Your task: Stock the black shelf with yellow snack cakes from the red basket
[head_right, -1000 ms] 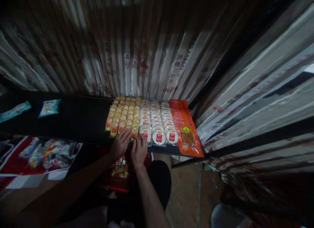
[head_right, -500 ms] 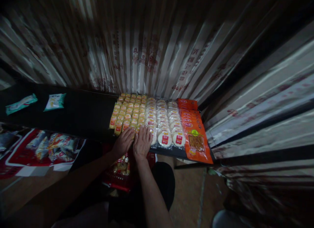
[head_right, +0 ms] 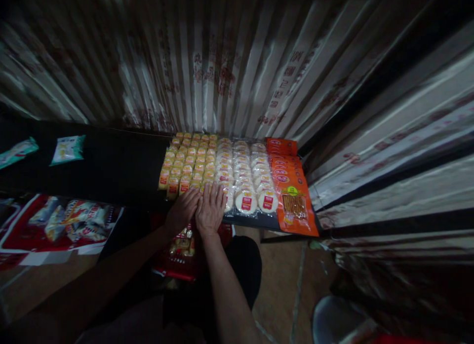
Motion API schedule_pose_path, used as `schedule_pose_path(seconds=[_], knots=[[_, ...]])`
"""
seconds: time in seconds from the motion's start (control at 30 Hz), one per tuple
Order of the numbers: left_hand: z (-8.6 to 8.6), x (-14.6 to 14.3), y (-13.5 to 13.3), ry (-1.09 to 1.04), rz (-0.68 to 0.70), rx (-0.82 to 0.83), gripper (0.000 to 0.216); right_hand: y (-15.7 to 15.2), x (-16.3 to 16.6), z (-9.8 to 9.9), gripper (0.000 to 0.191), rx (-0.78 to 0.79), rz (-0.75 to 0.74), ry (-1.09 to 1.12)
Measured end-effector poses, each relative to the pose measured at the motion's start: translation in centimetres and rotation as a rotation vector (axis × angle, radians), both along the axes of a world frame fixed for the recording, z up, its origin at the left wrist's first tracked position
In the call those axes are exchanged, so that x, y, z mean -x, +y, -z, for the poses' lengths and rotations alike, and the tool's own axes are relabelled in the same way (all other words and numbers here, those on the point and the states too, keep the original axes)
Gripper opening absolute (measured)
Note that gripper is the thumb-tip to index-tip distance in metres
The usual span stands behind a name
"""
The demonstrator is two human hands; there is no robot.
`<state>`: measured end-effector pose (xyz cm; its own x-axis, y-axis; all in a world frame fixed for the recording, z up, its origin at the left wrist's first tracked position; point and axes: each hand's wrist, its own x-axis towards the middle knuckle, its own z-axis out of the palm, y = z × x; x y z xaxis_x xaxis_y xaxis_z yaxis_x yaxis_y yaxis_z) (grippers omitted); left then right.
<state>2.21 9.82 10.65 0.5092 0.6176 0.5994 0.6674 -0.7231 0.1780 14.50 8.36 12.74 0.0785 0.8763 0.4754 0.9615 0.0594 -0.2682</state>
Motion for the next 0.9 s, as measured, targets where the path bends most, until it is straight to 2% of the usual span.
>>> schedule_pose_path(seconds=[0.3,0.5,0.9], knots=[[-0.4,0.3,-0.2,-0.046,0.042,-0.030,0.045,-2.1,-0.4,-0.4,0.049,-0.092,0.064,0.044],[-1.3,0.3,-0.5,0.033,0.047,0.009,0.044,-4.2,-1.6,0.6,0.045,-0.034,0.095,0.043],[-1.2,0.3,-0.5,0.076,0.020,0.035,0.041,-3.4,-2.7,1.0,0.046,-0.030,0.053,0.043]])
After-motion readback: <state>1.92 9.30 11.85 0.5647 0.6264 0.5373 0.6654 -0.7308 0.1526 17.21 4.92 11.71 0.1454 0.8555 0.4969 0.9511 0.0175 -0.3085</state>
